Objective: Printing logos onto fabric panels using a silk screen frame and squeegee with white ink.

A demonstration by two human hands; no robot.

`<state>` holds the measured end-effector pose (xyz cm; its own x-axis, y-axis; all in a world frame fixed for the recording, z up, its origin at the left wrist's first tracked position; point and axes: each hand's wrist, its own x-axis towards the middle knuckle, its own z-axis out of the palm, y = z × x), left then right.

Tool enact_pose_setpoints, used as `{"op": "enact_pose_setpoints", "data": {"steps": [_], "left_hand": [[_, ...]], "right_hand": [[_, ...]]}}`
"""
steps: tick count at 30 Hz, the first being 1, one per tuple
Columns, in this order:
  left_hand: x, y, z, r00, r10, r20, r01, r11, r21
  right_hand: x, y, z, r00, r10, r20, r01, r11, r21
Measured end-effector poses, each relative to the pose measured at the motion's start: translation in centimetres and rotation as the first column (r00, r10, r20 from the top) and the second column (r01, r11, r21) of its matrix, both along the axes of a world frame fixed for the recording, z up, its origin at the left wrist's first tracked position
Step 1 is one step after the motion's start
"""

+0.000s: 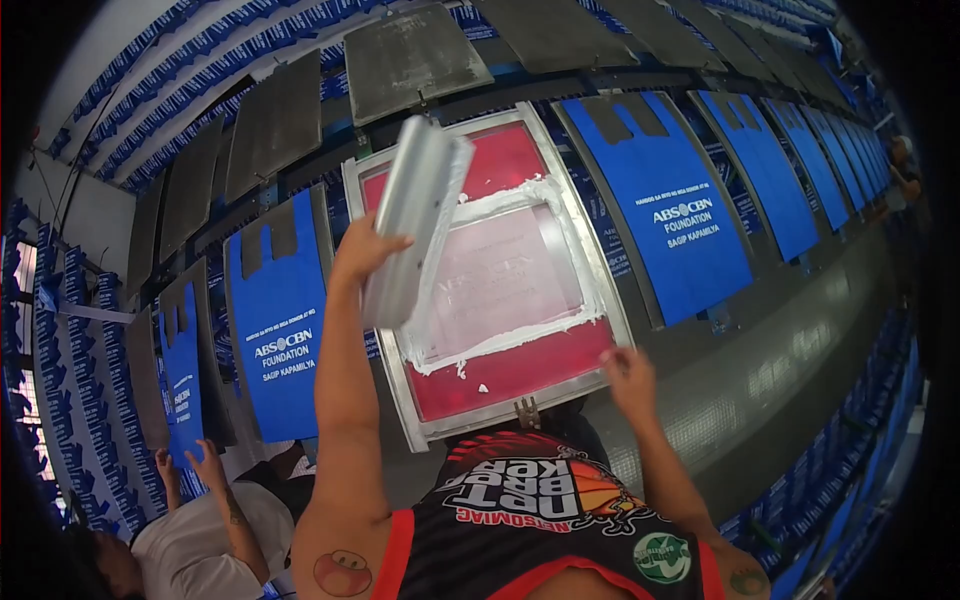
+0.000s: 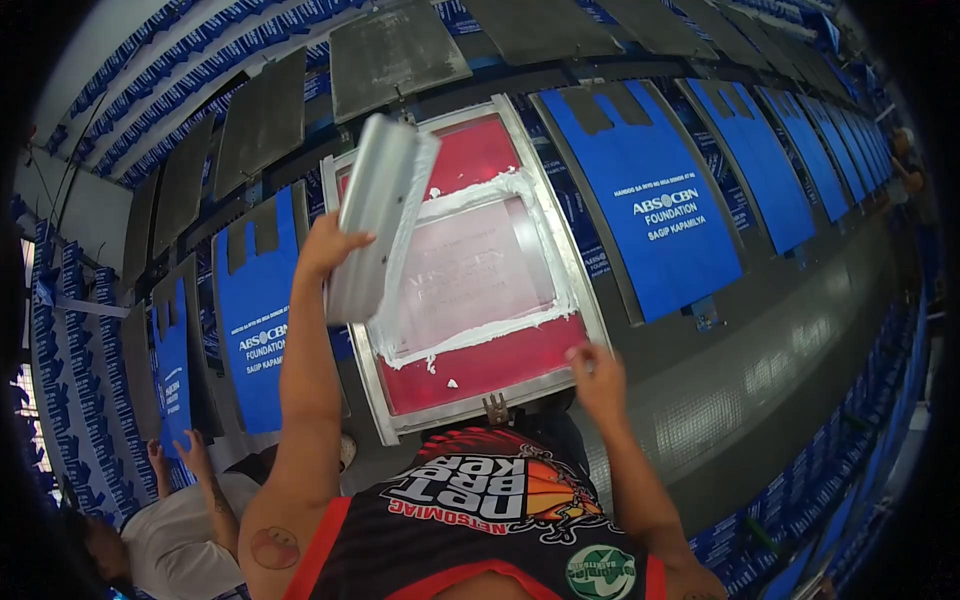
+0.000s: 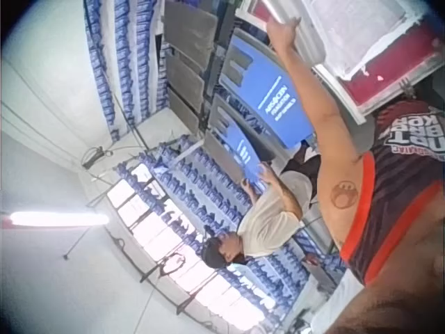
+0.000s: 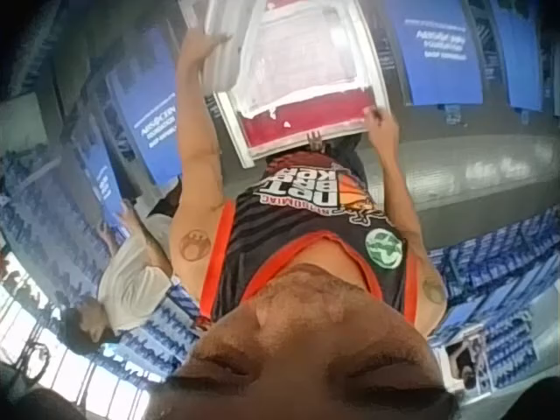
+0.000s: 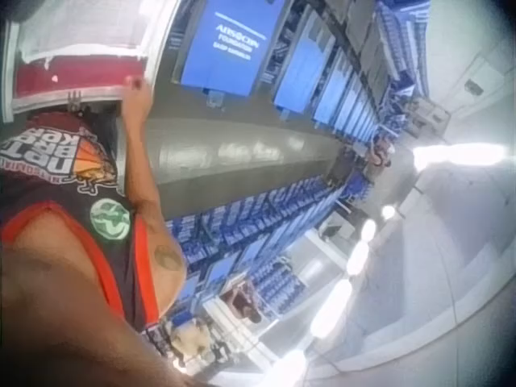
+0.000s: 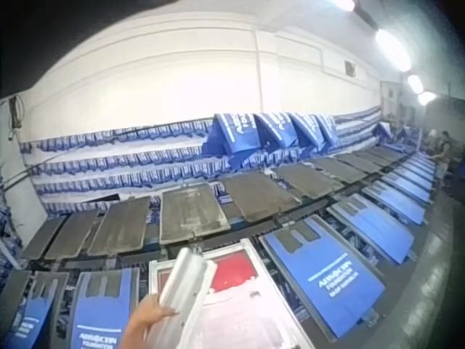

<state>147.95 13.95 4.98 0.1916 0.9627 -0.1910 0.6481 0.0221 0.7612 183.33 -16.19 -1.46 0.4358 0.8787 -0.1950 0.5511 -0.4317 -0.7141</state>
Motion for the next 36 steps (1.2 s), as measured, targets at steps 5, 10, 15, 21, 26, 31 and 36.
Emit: {"op": "enact_pose_setpoints", "data": {"steps": [5, 10, 15, 21, 26, 31, 36], "left_hand": [[7.2, 4.6, 3.3, 0.878, -0.27, -0.395, 0.356, 0.921, 0.162], [9.9, 5.5, 3.3, 0.77, -0.318, -0.554, 0.482, 0.858, 0.177], [10.9, 6.6, 1.3, 0.713, -0.319, -0.624, 0.538, 0.82, 0.196], [10.7, 6.5, -3.0, 0.767, -0.302, -0.566, 0.513, 0.819, 0.259], [11.4, 3.8, -2.9, 0.67, -0.334, -0.663, 0.545, 0.828, 0.133], [10.4, -6.3, -4.9, 0.657, -0.314, -0.686, 0.564, 0.808, 0.171], [10.8, -23.4, -7.2, 0.799, -0.214, -0.562, 0.47, 0.806, 0.361]], "right_hand": [[-8.6, -5.7, -4.4, 0.667, 0.07, -0.741, -0.449, 0.832, -0.326], [-10.0, -6.2, -5.0, 0.544, -0.192, -0.817, -0.168, 0.929, -0.33], [-10.3, -6.8, -4.2, 0.7, -0.155, -0.697, -0.085, 0.951, -0.297], [-10.2, -7.2, -5.3, 0.631, -0.15, -0.761, -0.071, 0.966, -0.249], [-9.8, -6.5, -5.1, 0.696, -0.086, -0.713, -0.134, 0.96, -0.246], [-9.9, -6.1, -5.9, 0.643, -0.043, -0.765, -0.178, 0.963, -0.204], [-9.4, -6.1, -6.7, 0.643, 0.029, -0.765, -0.206, 0.969, -0.136]]}}
